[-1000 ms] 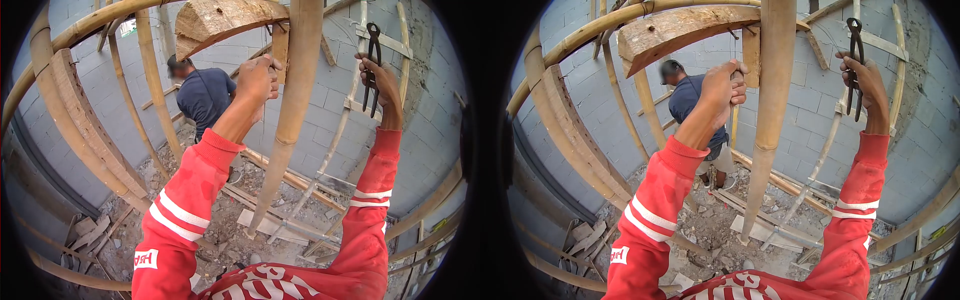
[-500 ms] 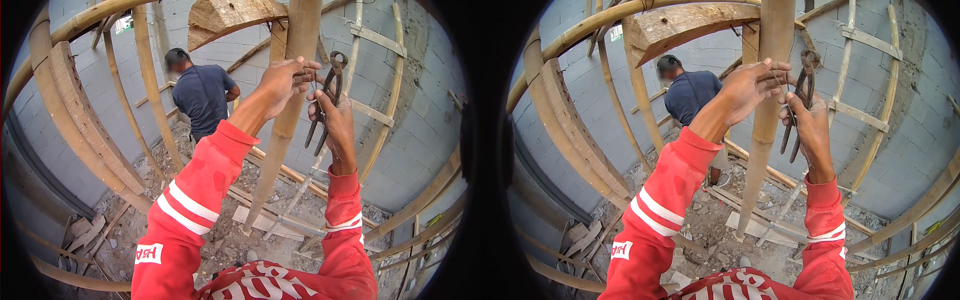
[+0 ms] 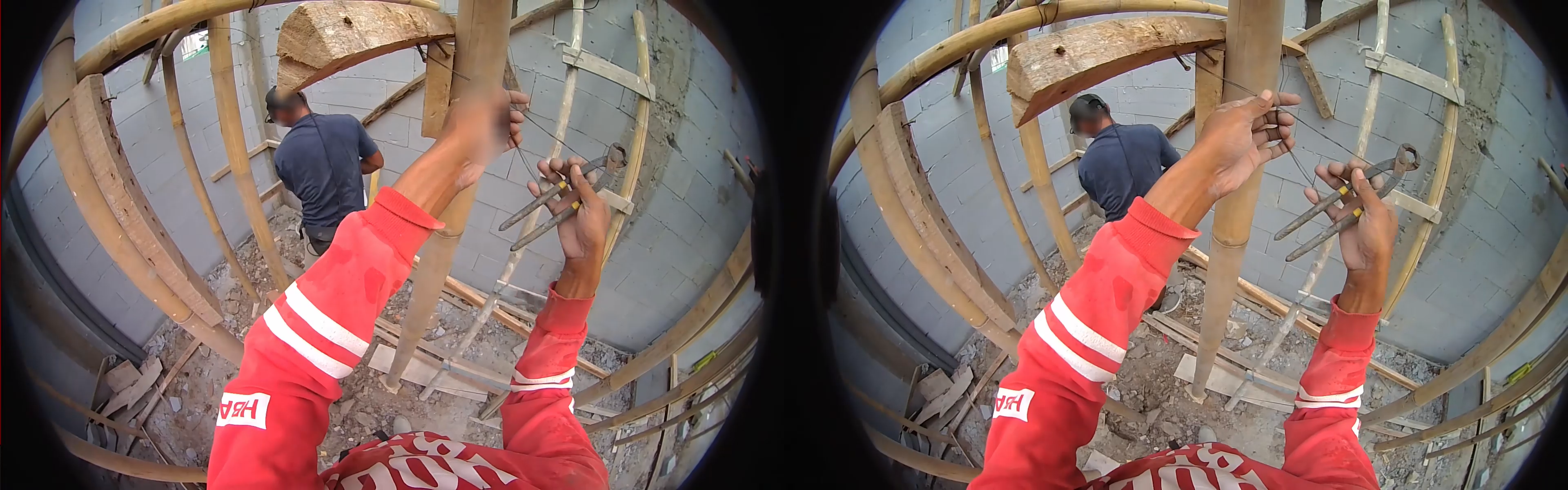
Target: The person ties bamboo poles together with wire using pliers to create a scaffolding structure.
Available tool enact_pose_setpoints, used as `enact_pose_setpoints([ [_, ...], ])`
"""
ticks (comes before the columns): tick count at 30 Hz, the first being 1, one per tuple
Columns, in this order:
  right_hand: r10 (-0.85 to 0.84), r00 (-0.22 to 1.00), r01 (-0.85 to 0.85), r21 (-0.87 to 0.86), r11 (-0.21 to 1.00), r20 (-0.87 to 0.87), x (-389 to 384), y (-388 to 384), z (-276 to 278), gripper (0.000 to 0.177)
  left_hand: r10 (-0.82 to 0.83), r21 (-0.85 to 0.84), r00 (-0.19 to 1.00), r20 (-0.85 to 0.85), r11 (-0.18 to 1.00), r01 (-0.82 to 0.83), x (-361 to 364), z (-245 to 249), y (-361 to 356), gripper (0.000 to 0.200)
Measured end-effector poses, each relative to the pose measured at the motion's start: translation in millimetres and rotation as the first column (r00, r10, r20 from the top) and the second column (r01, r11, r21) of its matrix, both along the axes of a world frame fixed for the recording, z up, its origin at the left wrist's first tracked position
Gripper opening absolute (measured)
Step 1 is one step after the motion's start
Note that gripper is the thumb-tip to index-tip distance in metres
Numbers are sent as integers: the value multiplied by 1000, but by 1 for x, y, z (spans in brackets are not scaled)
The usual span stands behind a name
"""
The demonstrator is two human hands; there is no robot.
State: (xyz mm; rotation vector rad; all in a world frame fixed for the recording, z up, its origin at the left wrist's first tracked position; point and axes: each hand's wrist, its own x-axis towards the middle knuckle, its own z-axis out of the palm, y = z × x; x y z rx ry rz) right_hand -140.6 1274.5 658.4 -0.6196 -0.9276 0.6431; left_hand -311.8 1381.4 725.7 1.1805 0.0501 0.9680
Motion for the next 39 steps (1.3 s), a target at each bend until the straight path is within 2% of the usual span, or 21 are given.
enact_pose_setpoints([
  [2,108,993,-102,117,988,-47,21,-3,5,18,11,15,1000,-12,1000,-10,0,-2,4,35],
  [3,-18,998,26,124,992,-67,29,-4,8,24,22,29,999,-26,999,-21,-1,-2,6,35],
  [4,-18,998,26,123,992,-66,38,-6,12,24,22,27,999,-26,999,-21,-3,-2,5,35],
  [6,-161,987,161,35,986,21,51,-9,26,33,43,102,996,-79,994,-35,-7,-3,4,36],
  [7,-174,975,171,33,985,141,36,-12,36,43,43,99,996,-80,994,-35,-5,-2,4,36],
  [8,-174,975,172,27,985,139,27,-14,47,43,78,79,994,-80,994,-71,-3,0,4,37],
  [10,33,907,32,-147,989,419,19,-14,66,51,108,55,990,-88,993,-104,1,-1,3,38],
  [12,110,865,-11,-201,980,490,31,-14,78,54,153,47,986,-69,988,-149,1,-1,1,38],
  [14,-16,736,221,-218,951,676,36,-19,92,51,183,68,979,-85,982,-177,0,0,-4,38],
  [16,-233,608,452,-90,887,759,54,-26,99,47,220,97,971,-91,973,-211,-2,1,-7,38],
  [18,-444,618,564,27,825,648,64,-40,101,37,265,104,961,-80,961,-256,-1,0,-12,38],
  [19,-442,618,559,31,828,650,59,-49,101,37,270,105,960,-76,959,-262,2,-4,-14,38],
  [21,-669,512,623,304,721,538,43,-63,101,27,430,79,901,-52,901,-426,14,-9,-16,36],
  [22,-665,516,616,305,726,540,20,-59,102,27,437,77,898,-50,898,-433,26,-11,-16,36],
  [24,-631,316,420,492,762,708,-30,-48,100,23,745,125,654,129,642,-757,53,-16,-17,34],
  [26,-638,125,426,540,726,760,-27,-14,95,22,724,87,682,105,676,-732,54,-16,-23,34],
  [29,-487,56,503,397,768,871,-18,18,95,22,706,45,690,161,693,-719,56,-13,-25,38],
  [30,-487,54,500,399,769,872,-15,24,94,22,726,59,673,142,672,-738,51,-9,-30,32],
  [32,-368,154,390,287,875,917,-7,34,93,28,749,74,650,127,646,-760,44,-7,-28,26],
  [36,-381,197,393,284,875,903,13,51,99,33,819,301,569,74,525,-796,30,-6,-15,26],
  [39,-314,380,240,235,942,870,35,57,109,30,870,460,492,-30,449,-766,5,2,-15,27],
])
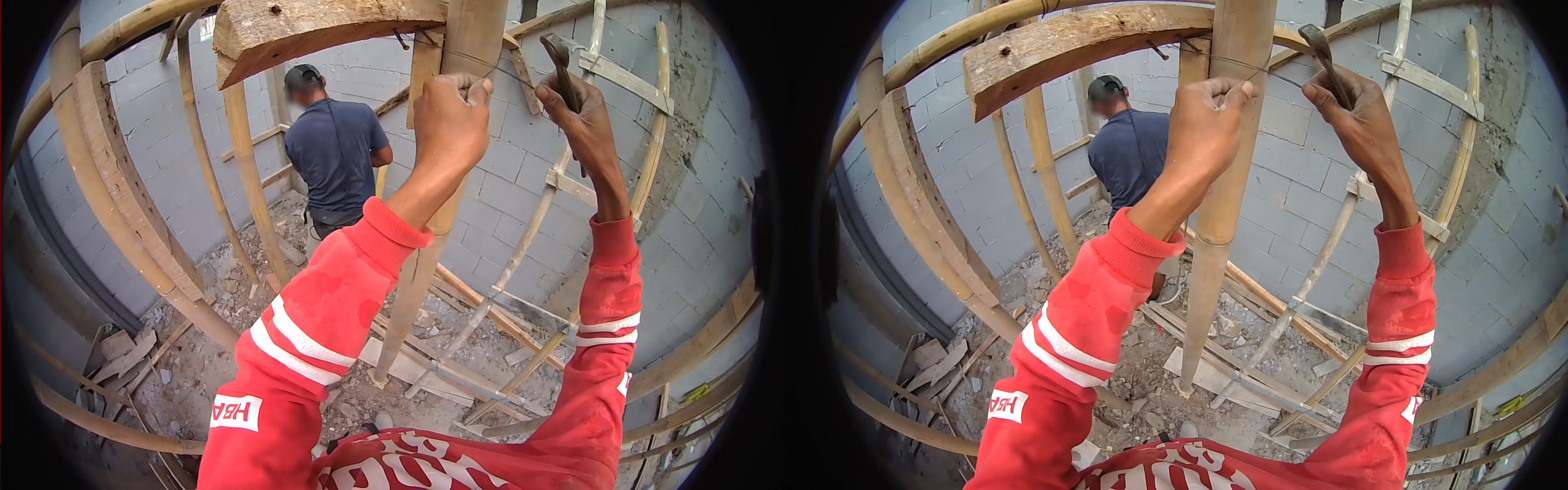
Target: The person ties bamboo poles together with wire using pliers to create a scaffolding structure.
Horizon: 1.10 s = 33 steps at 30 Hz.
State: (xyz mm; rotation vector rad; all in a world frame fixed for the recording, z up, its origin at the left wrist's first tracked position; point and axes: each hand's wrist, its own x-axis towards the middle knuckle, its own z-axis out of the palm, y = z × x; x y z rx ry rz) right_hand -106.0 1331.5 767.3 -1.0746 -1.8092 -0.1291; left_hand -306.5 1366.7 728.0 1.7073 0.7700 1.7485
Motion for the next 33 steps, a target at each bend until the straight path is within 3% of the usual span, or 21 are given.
enact_pose_setpoints([
  [1,5,1000,-5,-7,1000,-2,-1,2,-4,30,22,3,993,-112,1000,-22,-7,3,1,28],
  [3,86,996,-84,72,994,-32,-9,6,-16,28,45,27,991,-129,999,-42,-8,4,6,28],
  [5,90,994,-88,30,996,-69,-13,5,-36,22,189,173,981,-35,968,-180,-3,-1,10,30],
  [10,85,996,-80,141,987,-30,-49,1,-82,12,160,137,982,104,975,-173,-8,-17,11,40],
  [12,92,995,-86,178,980,-26,-57,0,-82,11,164,177,977,140,966,-187,-9,-23,20,45],
  [14,56,998,-51,216,975,-14,-57,-3,-72,11,254,345,950,180,888,-303,-6,-27,31,52],
  [18,1,999,8,220,976,-38,-60,-5,-51,10,218,235,962,163,938,-253,-4,-26,30,53],
  [20,-42,998,32,246,969,36,-64,-13,-45,9,-11,63,969,248,998,-5,-7,-28,27,45],
  [23,-94,989,63,241,969,117,-61,-21,-48,8,-96,-25,912,400,993,116,-24,-26,28,39],
  [28,-118,989,100,188,977,89,-56,-19,-55,9,23,12,930,366,999,-29,-66,1,90,30],
  [30,-112,990,94,195,976,83,-55,-18,-56,8,-406,-4,785,467,887,461,-71,14,109,22],
  [33,-128,982,112,121,986,135,-50,-24,-53,7,-541,63,696,473,808,585,-68,22,132,18],
])
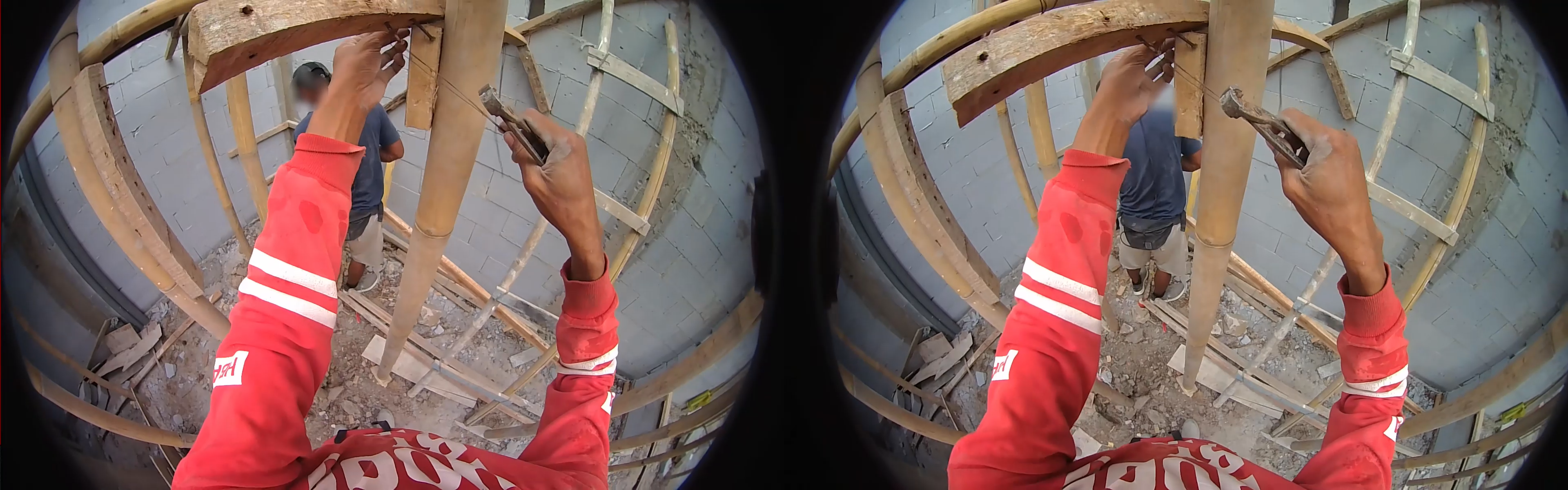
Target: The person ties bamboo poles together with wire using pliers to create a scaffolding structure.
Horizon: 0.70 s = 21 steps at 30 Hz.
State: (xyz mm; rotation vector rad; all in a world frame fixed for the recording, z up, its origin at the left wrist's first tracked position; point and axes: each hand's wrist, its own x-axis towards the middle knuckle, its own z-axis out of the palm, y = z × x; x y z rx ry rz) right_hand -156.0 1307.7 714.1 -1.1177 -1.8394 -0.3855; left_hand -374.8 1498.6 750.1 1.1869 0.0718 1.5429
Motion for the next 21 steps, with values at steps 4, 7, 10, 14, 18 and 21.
enact_pose_setpoints([
  [4,175,958,-211,-148,966,-227,23,5,22,24,66,-94,996,-57,993,-72,5,8,17,18],
  [7,119,911,-148,-43,988,-395,33,33,53,34,61,-53,995,-77,997,-65,8,14,23,20],
  [10,46,878,-19,62,998,-477,34,80,72,38,57,-36,997,-47,998,-59,12,18,21,22],
  [14,-92,919,147,118,982,-384,45,136,82,46,43,-33,990,-131,998,-47,2,22,24,24],
  [18,133,897,-33,238,971,-421,40,147,87,49,178,10,951,-254,983,-181,1,30,26,23],
  [21,278,692,-459,-109,882,-667,30,133,81,33,304,4,933,-192,951,-309,14,33,28,10],
])
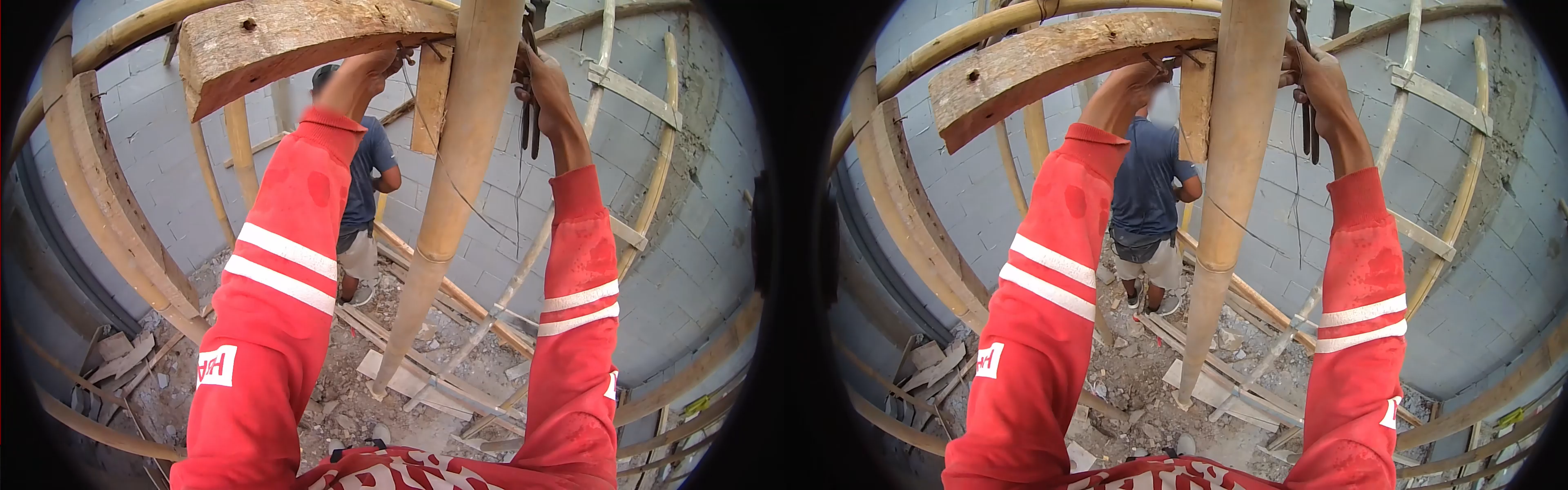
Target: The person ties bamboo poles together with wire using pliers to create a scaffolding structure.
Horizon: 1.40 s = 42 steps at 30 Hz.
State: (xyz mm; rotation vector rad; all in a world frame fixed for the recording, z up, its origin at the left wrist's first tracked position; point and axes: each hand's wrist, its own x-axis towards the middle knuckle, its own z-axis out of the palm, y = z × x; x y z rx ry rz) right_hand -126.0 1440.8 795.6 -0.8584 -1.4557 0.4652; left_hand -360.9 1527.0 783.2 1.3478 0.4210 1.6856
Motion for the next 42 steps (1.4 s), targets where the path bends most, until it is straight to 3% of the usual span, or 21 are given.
enact_pose_setpoints([
  [1,3,1000,-3,-1,1000,6,-7,-7,-3,33,1,10,1000,11,1000,-1,2,1,1,10],
  [3,104,953,-114,-16,993,-283,-17,-18,-6,29,9,3,999,-42,1000,-9,3,4,3,12],
  [4,239,916,-249,10,968,-323,-6,-8,-7,37,12,2,998,-68,1000,-12,3,5,3,13],
  [7,312,879,-314,55,948,-361,9,-14,-6,41,22,-8,990,-137,1000,-24,4,9,0,16],
  [9,387,873,-382,77,921,-297,23,-15,-8,44,22,-20,985,-170,999,-26,5,8,-3,19],
  [11,395,898,-411,-49,910,-192,19,-35,-10,44,-10,-36,984,-175,999,4,5,4,-2,22],
  [13,295,941,-306,-47,951,-166,1,-53,-19,43,-105,-52,988,-116,994,99,-3,-12,1,23],
  [16,6,1000,-6,6,1000,-20,-7,-66,-36,40,-279,-54,958,64,958,282,-22,-40,-13,21],
  [19,-87,996,86,23,996,4,-17,-86,-54,39,-348,-94,923,165,926,366,-35,-79,-70,22],
  [21,-61,998,61,2,998,-32,-23,-92,-62,36,-410,-118,892,191,893,435,-33,-95,-112,26],
  [25,12,997,-19,-99,995,-72,-40,-98,-66,39,-478,-107,863,164,861,497,-3,-95,-160,29],
  [27,-72,986,64,-64,996,-147,-51,-100,-68,44,-421,-63,907,19,905,421,4,-91,-155,35],
  [29,-53,979,39,-76,996,-196,-59,-114,-72,48,-385,-69,923,18,920,385,7,-92,-148,34],
  [32,105,994,-98,-210,973,23,-63,-138,-79,48,-375,-95,923,-88,925,367,7,-90,-144,35],
  [34,104,993,-91,-209,974,52,-70,-146,-81,44,-340,-107,912,-231,940,323,9,-91,-147,43],
  [37,102,995,-96,-211,973,15,-74,-154,-83,32,-238,-38,941,-242,971,236,7,-109,-141,51],
  [38,53,999,-53,-204,977,-6,-69,-152,-84,31,-243,-36,939,-245,970,241,9,-119,-143,51],
  [40,1,999,-7,-193,981,-33,-69,-153,-85,30,-601,-174,789,-127,797,579,13,-144,-151,60],
  [41,-4,997,-10,-182,983,-79,-71,-155,-86,29,-603,-170,787,-131,796,581,25,-156,-148,60],
  [42,-8,992,-14,-174,985,-122,-73,-157,-87,29,-508,-160,803,-311,861,483,45,-170,-146,59],
])
